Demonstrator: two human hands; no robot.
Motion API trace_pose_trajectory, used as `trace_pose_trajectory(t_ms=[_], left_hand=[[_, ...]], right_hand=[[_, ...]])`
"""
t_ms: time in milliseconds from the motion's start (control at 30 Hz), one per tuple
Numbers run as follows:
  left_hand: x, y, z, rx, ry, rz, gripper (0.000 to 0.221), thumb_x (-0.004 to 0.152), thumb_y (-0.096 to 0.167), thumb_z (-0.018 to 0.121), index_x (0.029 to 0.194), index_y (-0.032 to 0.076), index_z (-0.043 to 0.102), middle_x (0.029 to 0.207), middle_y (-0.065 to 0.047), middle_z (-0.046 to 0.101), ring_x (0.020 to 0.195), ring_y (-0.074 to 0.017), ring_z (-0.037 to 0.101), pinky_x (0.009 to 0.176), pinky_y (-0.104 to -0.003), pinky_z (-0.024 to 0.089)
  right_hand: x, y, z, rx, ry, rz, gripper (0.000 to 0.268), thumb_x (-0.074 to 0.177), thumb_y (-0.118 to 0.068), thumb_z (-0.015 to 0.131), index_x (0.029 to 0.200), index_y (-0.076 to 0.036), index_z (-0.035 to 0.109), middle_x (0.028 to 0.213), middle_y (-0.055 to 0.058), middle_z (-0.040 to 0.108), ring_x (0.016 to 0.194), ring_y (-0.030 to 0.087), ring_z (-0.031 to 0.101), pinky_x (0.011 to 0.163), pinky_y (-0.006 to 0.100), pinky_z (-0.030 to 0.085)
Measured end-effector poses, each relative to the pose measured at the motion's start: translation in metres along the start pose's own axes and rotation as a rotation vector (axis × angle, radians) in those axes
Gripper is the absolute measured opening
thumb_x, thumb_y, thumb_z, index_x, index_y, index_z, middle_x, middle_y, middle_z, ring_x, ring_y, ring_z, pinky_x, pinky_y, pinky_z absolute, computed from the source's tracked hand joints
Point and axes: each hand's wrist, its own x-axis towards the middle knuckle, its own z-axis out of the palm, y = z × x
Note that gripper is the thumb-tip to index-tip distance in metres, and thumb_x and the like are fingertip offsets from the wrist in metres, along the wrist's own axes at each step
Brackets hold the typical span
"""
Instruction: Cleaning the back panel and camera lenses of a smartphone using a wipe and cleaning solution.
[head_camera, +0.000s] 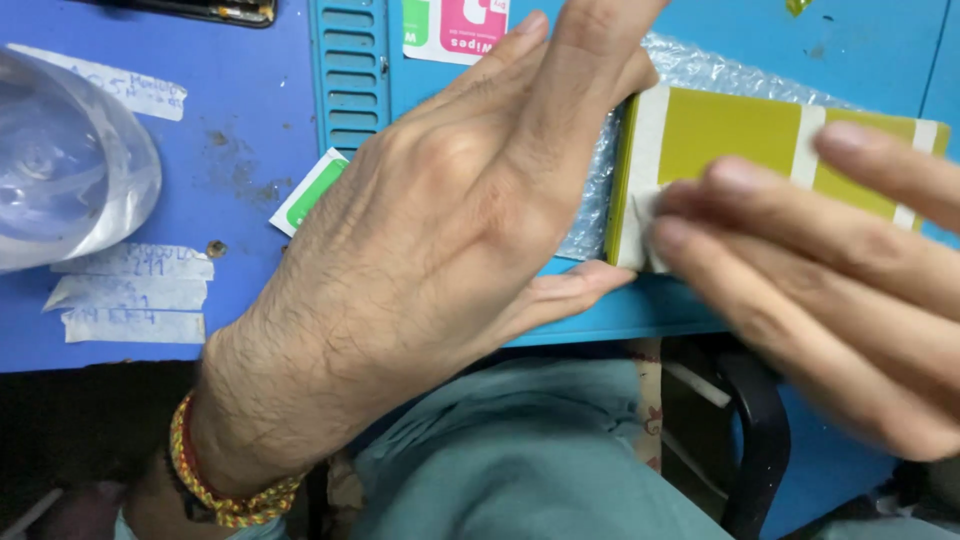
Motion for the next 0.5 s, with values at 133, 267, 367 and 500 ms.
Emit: trace_pose_trajectory(t_ms=[133, 267, 367, 500], left_hand=[[0.001, -0.007, 0.004, -0.002, 0.008, 0.001, 0.124, 0.097, 0.03, 0.112, 0.169, -0.002, 0.016, 0.165, -0.021, 0.079, 0.155, -0.0352, 0.08, 0.14, -0.047, 0.068], [-0.007, -0.002, -0.001, 0.014, 0.003, 0.009, 0.124, 0.098, 0.031, 0.112, 0.169, -0.002, 0.016, 0.165, -0.021, 0.079, 0.155, -0.0354, 0.081, 0.14, -0.047, 0.069], [-0.008, -0.001, 0.0, 0.022, -0.011, 0.024, 0.125, 0.099, 0.032, 0.113, 0.169, -0.003, 0.016, 0.165, -0.021, 0.079, 0.154, -0.0356, 0.081, 0.139, -0.046, 0.069], [-0.009, -0.005, 0.003, 0.021, 0.006, 0.025, 0.125, 0.1, 0.033, 0.113, 0.17, -0.003, 0.016, 0.165, -0.021, 0.08, 0.153, -0.0359, 0.081, 0.139, -0.046, 0.07]], right_hand=[[0.0, -0.001, -0.003, -0.081, -0.039, -0.051, 0.046, 0.094, -0.003, 0.078, 0.14, 0.0, 0.075, 0.147, 0.027, 0.079, 0.156, 0.036, 0.056, 0.144, 0.059, 0.026], [-0.003, -0.002, -0.005, -0.135, -0.047, -0.082, 0.048, 0.093, -0.004, 0.078, 0.141, -0.001, 0.075, 0.148, 0.025, 0.08, 0.156, 0.035, 0.057, 0.143, 0.058, 0.028], [-0.011, -0.001, -0.003, -0.187, -0.06, -0.101, 0.05, 0.093, -0.006, 0.078, 0.142, -0.001, 0.075, 0.149, 0.023, 0.081, 0.156, 0.033, 0.058, 0.143, 0.057, 0.03], [-0.007, -0.002, -0.006, -0.284, -0.1, -0.163, 0.053, 0.092, -0.008, 0.079, 0.144, -0.002, 0.075, 0.15, 0.019, 0.082, 0.156, 0.031, 0.06, 0.142, 0.056, 0.034]])
